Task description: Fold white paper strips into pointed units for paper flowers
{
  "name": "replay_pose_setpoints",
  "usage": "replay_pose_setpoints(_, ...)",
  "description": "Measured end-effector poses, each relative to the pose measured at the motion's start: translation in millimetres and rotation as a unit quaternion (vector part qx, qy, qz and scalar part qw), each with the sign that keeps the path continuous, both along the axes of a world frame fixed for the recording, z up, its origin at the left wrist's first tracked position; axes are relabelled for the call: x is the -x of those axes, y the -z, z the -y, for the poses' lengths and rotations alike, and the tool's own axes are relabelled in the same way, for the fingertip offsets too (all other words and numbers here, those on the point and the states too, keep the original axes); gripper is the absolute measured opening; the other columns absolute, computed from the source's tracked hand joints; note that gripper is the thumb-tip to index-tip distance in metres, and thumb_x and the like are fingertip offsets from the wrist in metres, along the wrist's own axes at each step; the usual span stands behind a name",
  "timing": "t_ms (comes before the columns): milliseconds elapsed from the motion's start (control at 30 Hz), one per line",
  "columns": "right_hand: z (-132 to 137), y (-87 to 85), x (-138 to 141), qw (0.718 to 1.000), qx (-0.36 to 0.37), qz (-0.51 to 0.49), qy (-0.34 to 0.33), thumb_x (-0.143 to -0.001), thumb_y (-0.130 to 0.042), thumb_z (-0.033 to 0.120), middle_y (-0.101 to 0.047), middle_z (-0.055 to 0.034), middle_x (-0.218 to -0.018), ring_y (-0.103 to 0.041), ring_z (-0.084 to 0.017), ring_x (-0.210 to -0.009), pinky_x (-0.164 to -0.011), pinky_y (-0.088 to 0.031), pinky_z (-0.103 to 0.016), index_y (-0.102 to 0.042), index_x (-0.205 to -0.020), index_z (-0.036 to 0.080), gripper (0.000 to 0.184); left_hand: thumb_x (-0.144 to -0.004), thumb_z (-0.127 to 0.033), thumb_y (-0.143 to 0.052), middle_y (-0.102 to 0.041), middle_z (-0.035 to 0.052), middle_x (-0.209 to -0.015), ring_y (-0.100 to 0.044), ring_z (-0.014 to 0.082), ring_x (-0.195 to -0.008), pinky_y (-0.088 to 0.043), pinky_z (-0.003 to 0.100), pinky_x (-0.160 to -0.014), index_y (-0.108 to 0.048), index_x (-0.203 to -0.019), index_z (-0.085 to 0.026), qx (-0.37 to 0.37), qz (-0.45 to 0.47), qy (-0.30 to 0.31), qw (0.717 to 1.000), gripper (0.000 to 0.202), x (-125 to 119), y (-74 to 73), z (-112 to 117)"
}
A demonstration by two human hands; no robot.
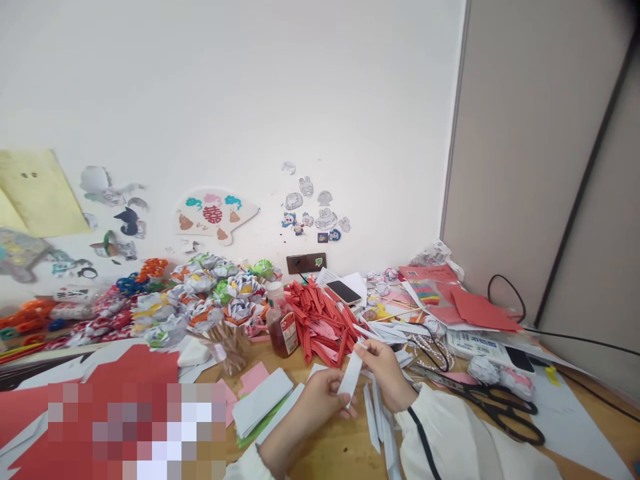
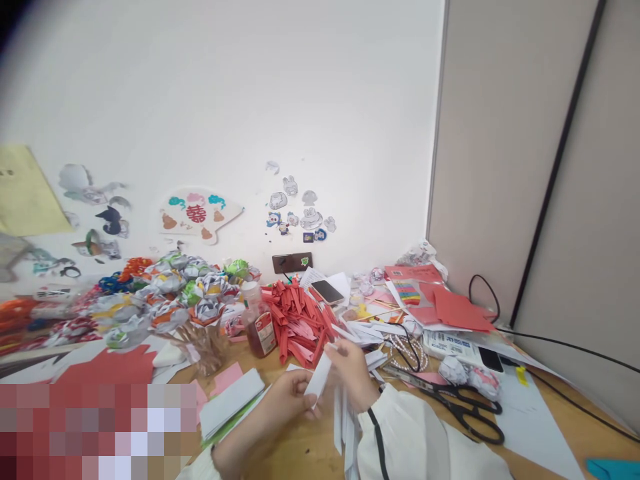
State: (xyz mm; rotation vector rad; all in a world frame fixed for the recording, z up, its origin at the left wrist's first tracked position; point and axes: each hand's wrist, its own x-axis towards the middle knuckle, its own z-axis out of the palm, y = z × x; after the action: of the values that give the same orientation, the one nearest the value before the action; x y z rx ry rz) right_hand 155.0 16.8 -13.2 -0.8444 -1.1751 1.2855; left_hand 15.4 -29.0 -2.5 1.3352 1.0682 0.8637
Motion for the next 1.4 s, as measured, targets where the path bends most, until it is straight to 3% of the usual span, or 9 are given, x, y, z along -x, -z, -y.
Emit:
replay_pose_setpoints(167,-1.7,1.3,-0.2,0.999,0.012,-0.032,-0.012,-0.062,-0.063,0.046,-0.049,0.0034,-0.053,-0.045,-0.009,-0.048,-0.049,-0.036,-0.022,-0.049,-0.061,0.015,0.034,-0.059,-0.027,-0.057,-0.06,0.0001,-0.057,-0.049,0.0083,-0.037,-0.04,0.023,-0.039,-0.053,-0.069,-0.013,-0.026,-0.005,-0.052,0.998,0.018,2.8,5.7,-9.2)
replay_pose_setpoints(300,-2.1,7.0,2.6,0.997,0.026,-0.017,-0.077,-0.059,-0.067,0.043,-0.055,0.0011,-0.06,-0.049,-0.011,-0.053,-0.053,-0.038,-0.022,-0.054,-0.068,0.014,0.033,-0.063,-0.026,-0.055,-0.055,-0.0038,-0.054,-0.038,0.0047,-0.033,-0.029,0.018,-0.034,-0.054,-0.08,-0.012,-0.089,-0.031,-0.101,0.99,0.022,7.8,10.2,-15.4)
replay_pose_setpoints(400,-3.4,13.2,7.3,0.992,0.032,0.021,-0.122,-0.055,-0.069,0.042,-0.056,0.0001,-0.059,-0.049,-0.011,-0.052,-0.052,-0.038,-0.023,-0.057,-0.069,0.013,0.034,-0.06,-0.025,-0.059,-0.055,-0.0046,-0.056,-0.041,0.0062,-0.037,-0.031,0.018,-0.036,-0.052,-0.078,-0.014,-0.115,-0.025,-0.114,0.986,0.022,9.5,11.6,-17.8)
replay_pose_setpoints(500,-3.4,14.1,9.9,0.994,0.042,0.029,-0.098,-0.053,-0.069,0.044,-0.055,0.0006,-0.055,-0.049,-0.01,-0.05,-0.051,-0.038,-0.023,-0.057,-0.066,0.012,0.036,-0.059,-0.026,-0.061,-0.055,-0.0031,-0.059,-0.048,0.0096,-0.045,-0.037,0.02,-0.042,-0.051,-0.071,-0.016,-0.148,-0.028,-0.139,0.979,0.019,10.6,8.9,-17.9)
replay_pose_setpoints(667,1.3,5.5,7.6,0.995,0.055,-0.012,-0.079,-0.055,-0.069,0.044,-0.056,-0.0009,-0.057,-0.05,-0.01,-0.051,-0.056,-0.042,-0.024,-0.059,-0.068,0.011,0.037,-0.064,-0.03,-0.06,-0.055,-0.0019,-0.057,-0.048,0.0108,-0.046,-0.038,0.022,-0.047,-0.06,-0.078,-0.016,-0.242,-0.123,-0.185,0.945,0.02,14.4,0.5,-14.3)
replay_pose_setpoints(1000,10.2,-1.5,12.6,0.987,0.062,-0.066,-0.132,-0.051,-0.073,0.038,-0.06,-0.0015,-0.065,-0.055,-0.012,-0.059,-0.064,-0.044,-0.027,-0.06,-0.07,0.013,0.034,-0.056,-0.037,-0.066,-0.056,-0.0037,-0.049,-0.052,0.012,-0.042,-0.044,0.024,-0.045,-0.059,-0.074,-0.014,-0.137,0.03,-0.185,0.973,0.03,6.5,-3.0,-12.4)
replay_pose_setpoints(1400,13.7,-3.7,15.5,0.994,0.062,-0.056,-0.074,-0.05,-0.073,0.041,-0.057,-0.0005,-0.058,-0.051,-0.01,-0.052,-0.056,-0.043,-0.025,-0.059,-0.065,0.013,0.035,-0.055,-0.037,-0.068,-0.054,-0.0058,-0.044,-0.052,0.0111,-0.039,-0.044,0.023,-0.042,-0.055,-0.068,-0.015,-0.119,0.03,-0.174,0.977,0.029,4.5,-3.6,-11.1)
